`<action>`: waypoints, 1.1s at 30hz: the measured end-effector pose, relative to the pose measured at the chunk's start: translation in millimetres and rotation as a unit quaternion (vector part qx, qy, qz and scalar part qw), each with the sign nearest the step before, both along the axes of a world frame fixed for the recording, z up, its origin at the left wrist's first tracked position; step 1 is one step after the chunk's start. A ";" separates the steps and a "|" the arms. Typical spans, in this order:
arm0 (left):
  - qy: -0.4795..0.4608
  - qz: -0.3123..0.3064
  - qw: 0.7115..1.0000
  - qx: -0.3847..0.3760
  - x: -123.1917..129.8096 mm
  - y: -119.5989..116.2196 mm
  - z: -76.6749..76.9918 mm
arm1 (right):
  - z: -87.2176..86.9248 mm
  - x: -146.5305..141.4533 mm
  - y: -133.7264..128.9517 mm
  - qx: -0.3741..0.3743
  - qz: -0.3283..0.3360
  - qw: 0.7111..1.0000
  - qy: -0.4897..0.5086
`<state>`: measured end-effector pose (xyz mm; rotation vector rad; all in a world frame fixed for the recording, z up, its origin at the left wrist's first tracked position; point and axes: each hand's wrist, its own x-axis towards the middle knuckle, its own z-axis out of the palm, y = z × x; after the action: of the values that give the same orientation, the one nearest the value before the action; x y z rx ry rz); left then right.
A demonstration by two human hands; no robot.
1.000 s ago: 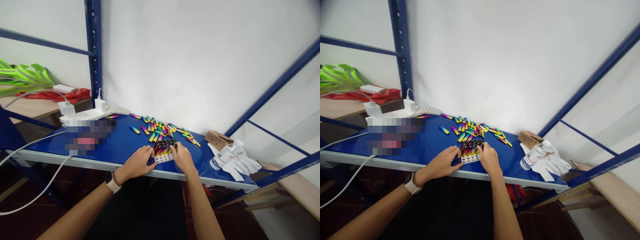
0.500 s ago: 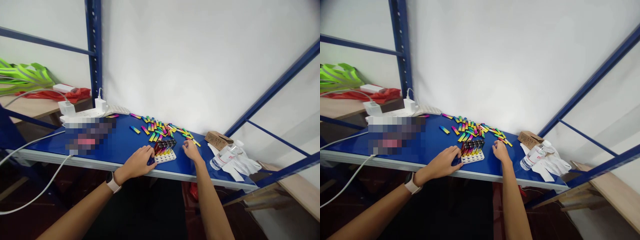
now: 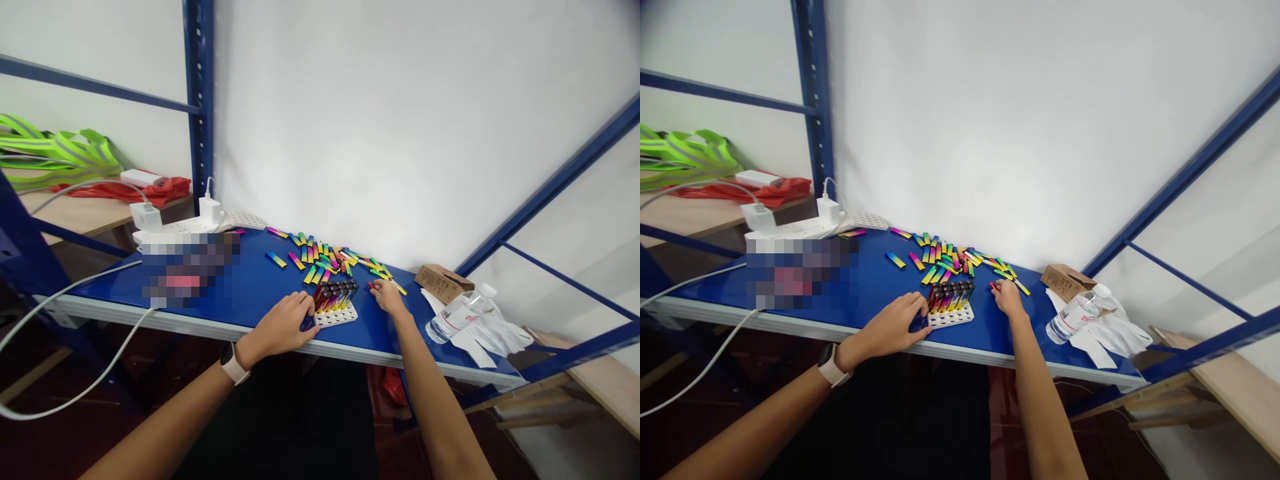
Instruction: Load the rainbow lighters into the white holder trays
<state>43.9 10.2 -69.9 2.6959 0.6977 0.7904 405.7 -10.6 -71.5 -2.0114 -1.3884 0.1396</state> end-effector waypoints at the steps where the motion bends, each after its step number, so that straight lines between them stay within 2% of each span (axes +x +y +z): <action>1: 0.002 0.002 1.000 0.000 -0.1 -0.2 0.0 | 0.5 -4.0 -1.6 0.013 0.014 0.999 0.032; 6: 0.002 0.003 1.000 0.002 0.2 -0.2 -0.6 | -7.1 -40.4 -20.3 0.116 0.049 0.972 0.199; 10: 0.003 0.005 1.000 0.005 0.9 1.1 -1.7 | -20.1 -75.0 -39.7 0.203 0.025 0.925 0.321; 14: 0.004 -0.002 1.000 0.006 1.2 1.9 -1.6 | -25.3 -93.4 -53.2 0.258 -0.006 0.882 0.394; 20: 0.000 0.000 1.000 0.010 1.2 2.5 -1.0 | -21.0 -96.7 -56.7 0.263 -0.001 0.855 0.447; 33: -0.005 -0.010 1.000 0.007 1.2 3.9 -1.7 | -17.7 -94.4 -60.3 0.239 0.056 0.832 0.498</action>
<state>45.1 14.0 -71.5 2.7053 0.6643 0.8073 311.3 -70.9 -89.2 -1.1115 -0.7271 0.7058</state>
